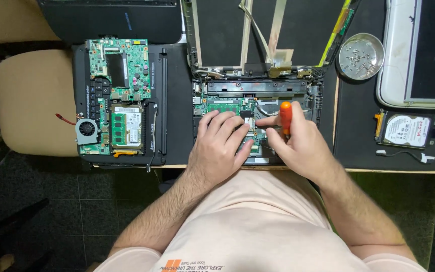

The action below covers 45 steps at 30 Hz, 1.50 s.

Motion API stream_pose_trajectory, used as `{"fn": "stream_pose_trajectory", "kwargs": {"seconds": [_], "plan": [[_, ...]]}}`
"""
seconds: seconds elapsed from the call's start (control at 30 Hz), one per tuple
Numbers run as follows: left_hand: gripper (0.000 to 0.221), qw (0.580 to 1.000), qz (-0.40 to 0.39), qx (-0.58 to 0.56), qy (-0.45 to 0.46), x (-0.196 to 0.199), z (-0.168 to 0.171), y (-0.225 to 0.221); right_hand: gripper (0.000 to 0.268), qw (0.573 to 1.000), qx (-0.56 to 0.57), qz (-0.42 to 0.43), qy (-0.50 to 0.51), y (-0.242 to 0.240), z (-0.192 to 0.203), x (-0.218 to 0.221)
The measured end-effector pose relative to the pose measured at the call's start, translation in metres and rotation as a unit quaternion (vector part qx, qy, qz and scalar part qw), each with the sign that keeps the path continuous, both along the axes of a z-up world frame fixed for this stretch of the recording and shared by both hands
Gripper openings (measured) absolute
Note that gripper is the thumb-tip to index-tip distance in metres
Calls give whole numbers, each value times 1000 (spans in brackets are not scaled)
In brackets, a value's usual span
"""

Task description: Removing small circuit boards and screws from a laptop motherboard using a screwdriver.

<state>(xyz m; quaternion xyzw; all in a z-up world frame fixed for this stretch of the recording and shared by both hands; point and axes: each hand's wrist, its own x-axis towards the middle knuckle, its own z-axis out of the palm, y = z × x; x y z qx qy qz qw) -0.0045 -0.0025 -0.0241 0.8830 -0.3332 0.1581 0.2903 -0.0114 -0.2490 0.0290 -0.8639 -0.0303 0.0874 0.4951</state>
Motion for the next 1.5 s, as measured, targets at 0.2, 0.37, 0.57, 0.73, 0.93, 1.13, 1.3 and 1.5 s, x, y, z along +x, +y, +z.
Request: {"fn": "stream_pose_trajectory", "kwargs": {"seconds": [0.2, 0.37, 0.57, 0.73, 0.93, 1.13, 1.3, 1.5], "plan": [[31, 1000, 1, 14, -12, -1, 4, -1, 27, 993, 87, -45, 61, -2, -17, -8], [33, 1000, -4, 18, -13, -1, 5, 0, 31, 989, 119, -51, 70, -6, -29, -7], [31, 999, -18, 29, -15, 3, 6, 1, 35, 984, 156, -60, 67, -9, -34, -4], [31, 999, -22, 38, -9, 2, 7, 0, 43, 987, 136, -70, 44, -4, -29, 2], [28, 999, -33, 34, -1, 2, 9, 2, 52, 993, 80, -77, 37, 4, -25, 7], [28, 999, -39, 20, 0, 3, 11, 5, 48, 991, 89, -87, 38, 5, -23, 4], [31, 999, -52, -2, -12, 6, 23, 0, 44, 985, 149, -72, -45, 5, -24, -1], [35, 997, -71, -43, 2, 4, 33, -4, 46, 956, 276, -87, -47, 2, -7, -17]]}}
